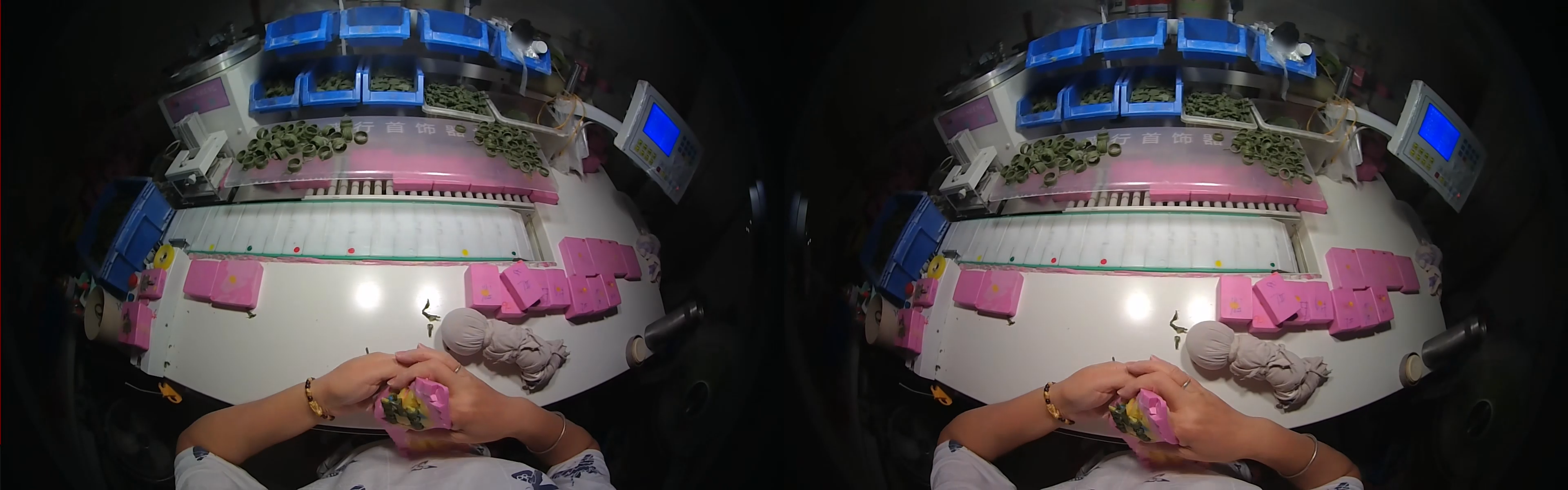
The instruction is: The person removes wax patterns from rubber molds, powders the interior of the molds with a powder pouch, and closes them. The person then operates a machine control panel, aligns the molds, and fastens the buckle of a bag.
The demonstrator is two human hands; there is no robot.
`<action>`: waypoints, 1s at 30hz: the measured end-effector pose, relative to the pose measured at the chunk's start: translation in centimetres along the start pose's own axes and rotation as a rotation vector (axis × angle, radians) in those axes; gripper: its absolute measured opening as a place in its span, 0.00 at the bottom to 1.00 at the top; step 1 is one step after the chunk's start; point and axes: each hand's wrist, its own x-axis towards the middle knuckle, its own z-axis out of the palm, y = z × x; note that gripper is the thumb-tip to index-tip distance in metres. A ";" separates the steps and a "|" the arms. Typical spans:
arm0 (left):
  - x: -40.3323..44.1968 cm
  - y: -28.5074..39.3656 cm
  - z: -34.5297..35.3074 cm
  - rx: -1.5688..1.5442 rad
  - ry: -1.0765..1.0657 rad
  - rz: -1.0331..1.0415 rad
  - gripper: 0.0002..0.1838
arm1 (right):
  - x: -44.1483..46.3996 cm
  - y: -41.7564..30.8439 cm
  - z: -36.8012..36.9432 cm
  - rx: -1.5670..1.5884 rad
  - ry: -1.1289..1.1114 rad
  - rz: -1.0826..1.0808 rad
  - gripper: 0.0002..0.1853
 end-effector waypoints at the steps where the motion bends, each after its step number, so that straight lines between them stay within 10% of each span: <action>1: 0.0 0.2 0.8 0.070 0.129 0.028 0.19 | 0.0 -0.1 0.1 -0.005 0.037 0.024 0.24; 7: -1.8 4.3 1.6 0.516 0.479 0.370 0.20 | -1.3 0.0 -0.5 -0.195 0.095 0.130 0.25; 11: -3.4 7.7 4.4 1.332 0.234 0.622 0.28 | -1.8 0.1 -1.1 -0.257 0.029 0.202 0.23; 18: -2.7 6.4 7.0 2.042 0.080 0.133 0.18 | -1.9 0.6 -1.7 -0.355 -0.141 0.278 0.20; 22: -1.1 7.0 8.0 1.912 -0.146 -0.184 0.18 | -1.8 0.1 -0.9 -0.297 -0.212 0.323 0.19; 30: -1.6 1.9 6.3 1.737 -0.103 -0.059 0.16 | -2.4 0.2 -1.5 -0.225 -0.375 0.316 0.22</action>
